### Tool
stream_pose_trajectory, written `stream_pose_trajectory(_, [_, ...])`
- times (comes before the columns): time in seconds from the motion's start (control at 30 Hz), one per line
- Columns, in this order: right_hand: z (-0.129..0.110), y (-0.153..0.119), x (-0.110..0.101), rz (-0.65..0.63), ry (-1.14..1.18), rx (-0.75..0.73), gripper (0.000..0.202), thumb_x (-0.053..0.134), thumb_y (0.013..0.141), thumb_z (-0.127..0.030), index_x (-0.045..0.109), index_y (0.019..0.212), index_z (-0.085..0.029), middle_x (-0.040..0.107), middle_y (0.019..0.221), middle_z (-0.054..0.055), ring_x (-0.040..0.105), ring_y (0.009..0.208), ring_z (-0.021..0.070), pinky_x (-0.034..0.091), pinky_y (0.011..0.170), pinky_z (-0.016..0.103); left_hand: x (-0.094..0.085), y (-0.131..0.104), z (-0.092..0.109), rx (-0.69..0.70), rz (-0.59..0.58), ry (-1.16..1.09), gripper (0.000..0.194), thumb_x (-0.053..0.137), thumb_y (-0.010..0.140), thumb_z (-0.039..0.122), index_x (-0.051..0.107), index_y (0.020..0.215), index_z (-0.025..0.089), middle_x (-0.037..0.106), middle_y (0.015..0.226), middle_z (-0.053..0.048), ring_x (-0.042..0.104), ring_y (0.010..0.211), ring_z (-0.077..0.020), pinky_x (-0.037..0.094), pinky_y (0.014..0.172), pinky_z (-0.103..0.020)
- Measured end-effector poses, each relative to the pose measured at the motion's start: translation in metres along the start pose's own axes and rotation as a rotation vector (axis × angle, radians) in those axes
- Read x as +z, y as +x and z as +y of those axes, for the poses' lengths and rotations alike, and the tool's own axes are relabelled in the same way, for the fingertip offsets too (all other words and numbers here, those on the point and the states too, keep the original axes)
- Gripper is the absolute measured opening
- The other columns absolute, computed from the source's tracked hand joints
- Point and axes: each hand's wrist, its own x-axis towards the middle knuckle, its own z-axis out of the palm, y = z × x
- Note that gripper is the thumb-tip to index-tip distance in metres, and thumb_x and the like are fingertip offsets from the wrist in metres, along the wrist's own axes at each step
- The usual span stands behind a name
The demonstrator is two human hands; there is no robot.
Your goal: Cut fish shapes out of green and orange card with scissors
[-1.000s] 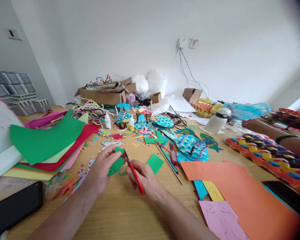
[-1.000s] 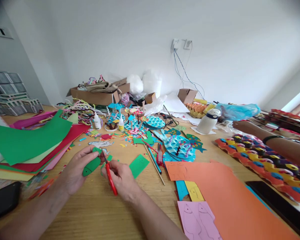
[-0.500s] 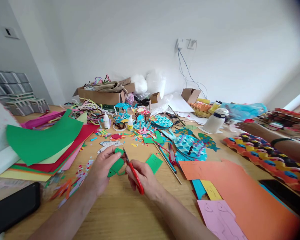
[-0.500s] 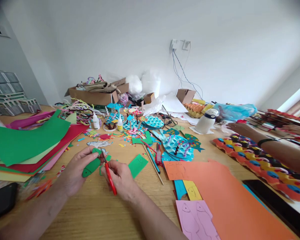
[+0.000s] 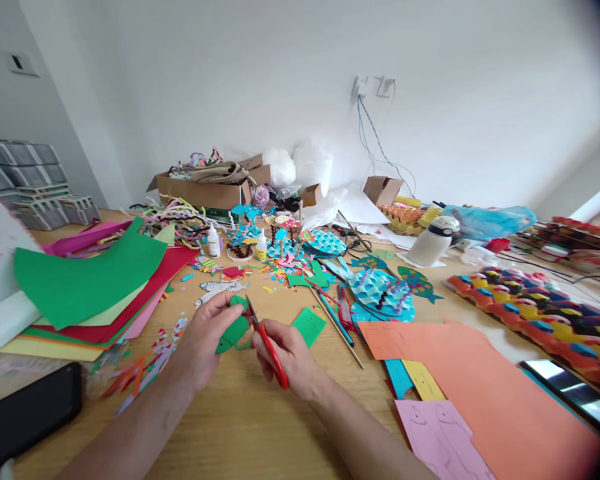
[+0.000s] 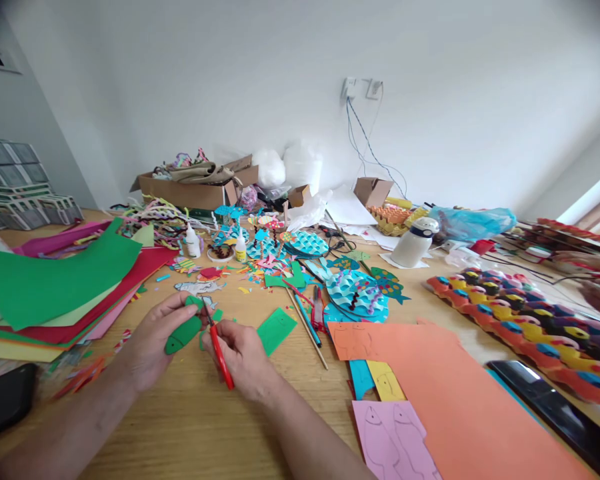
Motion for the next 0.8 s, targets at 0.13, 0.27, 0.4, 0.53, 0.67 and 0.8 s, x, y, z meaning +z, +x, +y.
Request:
stream_pose_trajectory(0.13, [0.001, -0.001, 0.000, 0.003, 0.004, -0.001, 0.031, 0.046, 0.084, -0.040, 0.042, 0.062, -0.018, 0.037, 0.048, -0.007, 0.034, 0.043, 0.0068, 0.025, 0.042, 0.019, 0.000, 0.000, 0.000, 0.002, -0.005, -0.003, 0.008, 0.064, 0.068, 0.025, 0.061, 0.067, 0.018, 0.063, 0.064, 0.003, 0.055, 0.059, -0.0121, 0.042, 0.061, -0.023])
stream_pose_trajectory(0.27, [0.001, 0.000, 0.000, -0.001, 0.013, -0.003, 0.033, 0.047, 0.083, -0.043, 0.044, 0.062, -0.018, 0.037, 0.048, -0.007, 0.034, 0.043, 0.0069, 0.024, 0.041, 0.019, -0.001, 0.001, 0.000, -0.005, -0.008, -0.006, 0.008, 0.064, 0.069, 0.026, 0.061, 0.067, 0.019, 0.062, 0.063, 0.004, 0.053, 0.057, -0.0111, 0.042, 0.060, -0.022])
stream_pose_trajectory(0.4, [0.000, 0.001, 0.000, 0.010, 0.008, 0.013, 0.036, 0.049, 0.081, -0.048, 0.043, 0.061, -0.018, 0.036, 0.046, -0.007, 0.032, 0.041, 0.0066, 0.023, 0.040, 0.019, -0.001, 0.000, 0.002, -0.014, 0.004, -0.001, 0.009, 0.066, 0.066, 0.026, 0.062, 0.065, 0.018, 0.063, 0.063, 0.003, 0.055, 0.060, -0.0119, 0.042, 0.061, -0.022])
stream_pose_trajectory(0.53, [0.000, 0.001, -0.001, -0.001, -0.001, 0.017, 0.036, 0.049, 0.081, -0.047, 0.043, 0.061, -0.018, 0.036, 0.046, -0.007, 0.032, 0.041, 0.0066, 0.023, 0.040, 0.019, -0.001, 0.001, 0.009, -0.030, -0.009, 0.018, 0.010, 0.069, 0.062, 0.026, 0.063, 0.062, 0.018, 0.064, 0.062, 0.001, 0.058, 0.063, -0.0138, 0.044, 0.064, -0.023])
stream_pose_trajectory(0.67, [-0.001, 0.000, -0.003, -0.029, 0.005, 0.015, 0.033, 0.050, 0.081, -0.047, 0.047, 0.065, -0.018, 0.036, 0.047, -0.007, 0.032, 0.042, 0.0066, 0.023, 0.040, 0.019, -0.006, 0.004, 0.013, -0.045, -0.064, 0.060, 0.008, 0.068, 0.063, 0.026, 0.065, 0.063, 0.018, 0.066, 0.065, -0.001, 0.059, 0.064, -0.0144, 0.045, 0.064, -0.023])
stream_pose_trajectory(0.8, [-0.005, -0.001, -0.004, -0.039, 0.002, 0.032, 0.034, 0.050, 0.079, -0.048, 0.046, 0.063, -0.018, 0.035, 0.047, -0.007, 0.031, 0.042, 0.0064, 0.021, 0.040, 0.019, -0.016, 0.007, 0.013, -0.078, -0.117, 0.109, 0.009, 0.067, 0.067, 0.026, 0.066, 0.067, 0.018, 0.068, 0.071, -0.002, 0.061, 0.068, -0.0152, 0.045, 0.067, -0.024])
